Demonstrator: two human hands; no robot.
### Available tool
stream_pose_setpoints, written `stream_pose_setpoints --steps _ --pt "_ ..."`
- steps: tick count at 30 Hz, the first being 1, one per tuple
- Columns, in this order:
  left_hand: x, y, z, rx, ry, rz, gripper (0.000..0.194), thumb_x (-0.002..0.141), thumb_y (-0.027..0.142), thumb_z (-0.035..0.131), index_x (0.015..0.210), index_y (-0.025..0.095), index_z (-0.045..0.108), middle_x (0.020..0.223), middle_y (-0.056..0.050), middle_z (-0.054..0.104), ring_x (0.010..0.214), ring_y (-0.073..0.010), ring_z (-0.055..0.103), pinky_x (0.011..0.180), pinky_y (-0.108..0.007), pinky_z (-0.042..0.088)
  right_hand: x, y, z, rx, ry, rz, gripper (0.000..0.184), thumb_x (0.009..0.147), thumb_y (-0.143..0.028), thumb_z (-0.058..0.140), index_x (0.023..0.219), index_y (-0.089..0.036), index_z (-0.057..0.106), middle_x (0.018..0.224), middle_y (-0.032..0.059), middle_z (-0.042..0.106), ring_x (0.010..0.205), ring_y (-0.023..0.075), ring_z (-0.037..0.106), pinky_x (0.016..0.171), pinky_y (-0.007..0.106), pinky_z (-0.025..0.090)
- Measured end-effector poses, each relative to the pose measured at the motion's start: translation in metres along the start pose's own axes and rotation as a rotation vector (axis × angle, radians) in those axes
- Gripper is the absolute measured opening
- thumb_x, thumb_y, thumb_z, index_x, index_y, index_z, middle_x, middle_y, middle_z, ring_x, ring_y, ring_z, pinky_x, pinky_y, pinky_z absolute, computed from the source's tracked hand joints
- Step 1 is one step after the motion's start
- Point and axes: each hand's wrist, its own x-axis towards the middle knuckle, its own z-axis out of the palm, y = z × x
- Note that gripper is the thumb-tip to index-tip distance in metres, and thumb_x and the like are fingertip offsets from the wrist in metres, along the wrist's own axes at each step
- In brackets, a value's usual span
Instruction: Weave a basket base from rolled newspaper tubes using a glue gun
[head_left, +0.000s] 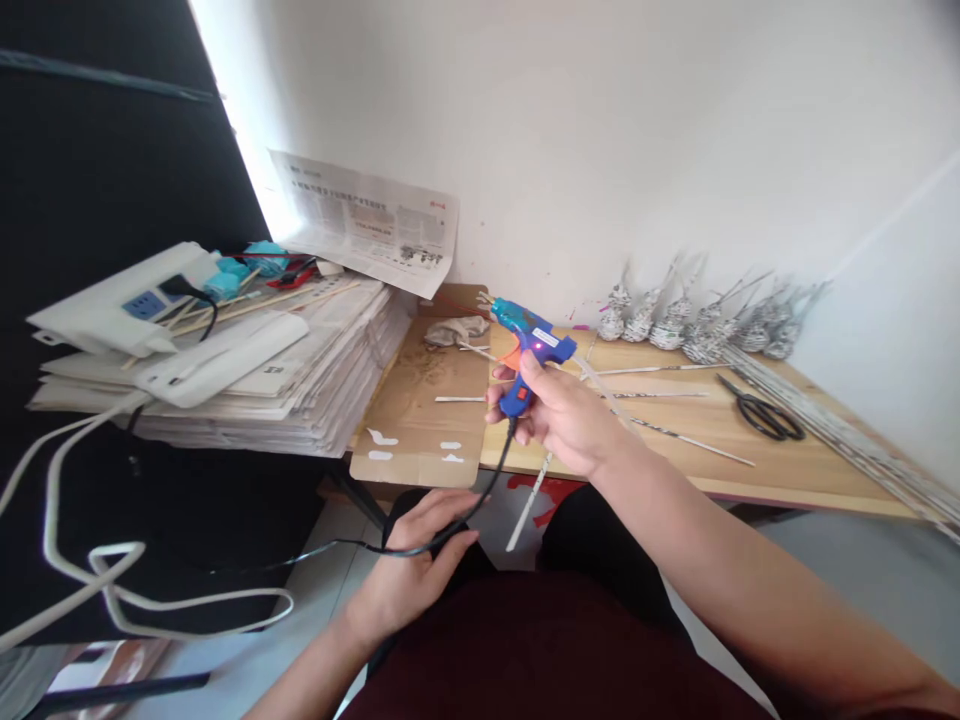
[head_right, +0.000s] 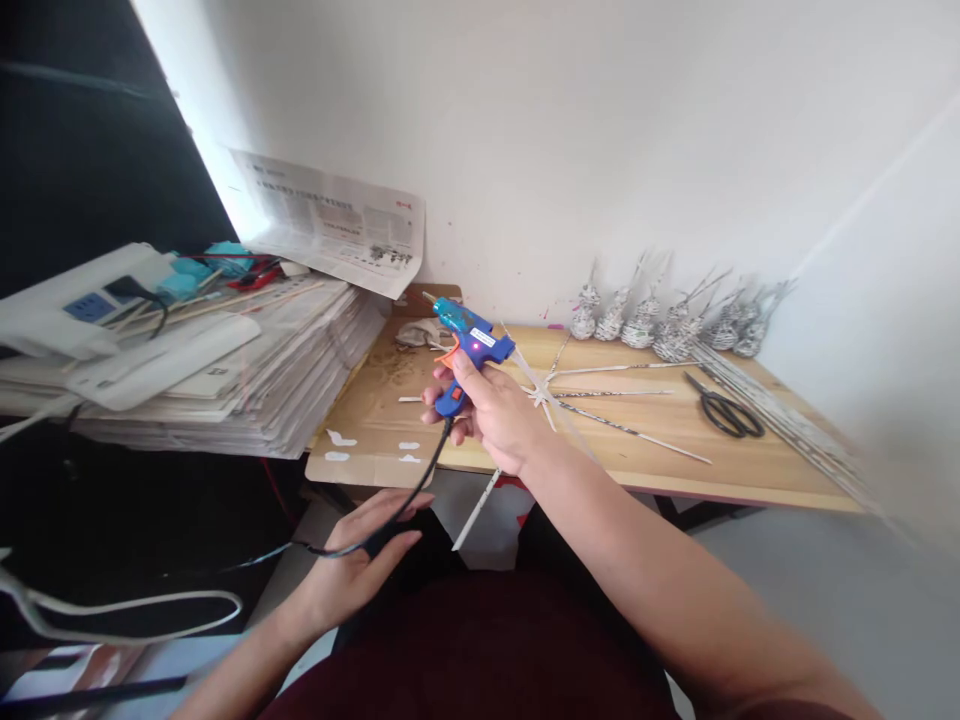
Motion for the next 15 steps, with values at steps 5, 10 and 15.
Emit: stream_pose_setpoints --steps 5,10,15 --pt "-0.032 -0.010 -0.021 -0.406 0.287 -0.257 0.057 0.082 0.037 0.072 0.136 0.030 0.056 0.118 -0.010 0.068 0.106 -0.0290 0.067 0.087 -0.044 0.060 0.034 0.031 0.033 0.177 0.003 0.186 0.020 0.098 -0.031 0.053 0.087 -0.015 0.057 0.079 0.0046 0.069 0.068 0.0149 0.071 0.050 0.019 0.053" --pt "-0.023 -0.007 -0.046 -0.653 0.548 -0.301 0.056 0.088 0.046 0.064 0.139 0.028 0.049 0.107 -0.007 0.069 0.095 -0.0218 0.069 0.078 -0.035 0.060 0.068 0.075 0.071 0.293 0.123 0.377 0.028 0.101 -0.029 0.046 0.081 -0.013 0.056 0.063 0.0036 0.065 0.060 0.0130 0.069 0.056 0.021 0.059" --pt "-0.017 -0.011 -0.053 -0.642 0.564 -0.353 0.059 0.085 0.045 0.068 0.138 0.027 0.050 0.104 -0.006 0.070 0.090 -0.0183 0.070 0.075 -0.029 0.059 0.094 0.087 0.082 0.208 0.109 0.354 0.027 0.099 -0.036 0.052 0.082 -0.014 0.056 0.058 0.0018 0.063 0.051 0.0131 0.065 0.045 0.019 0.055"
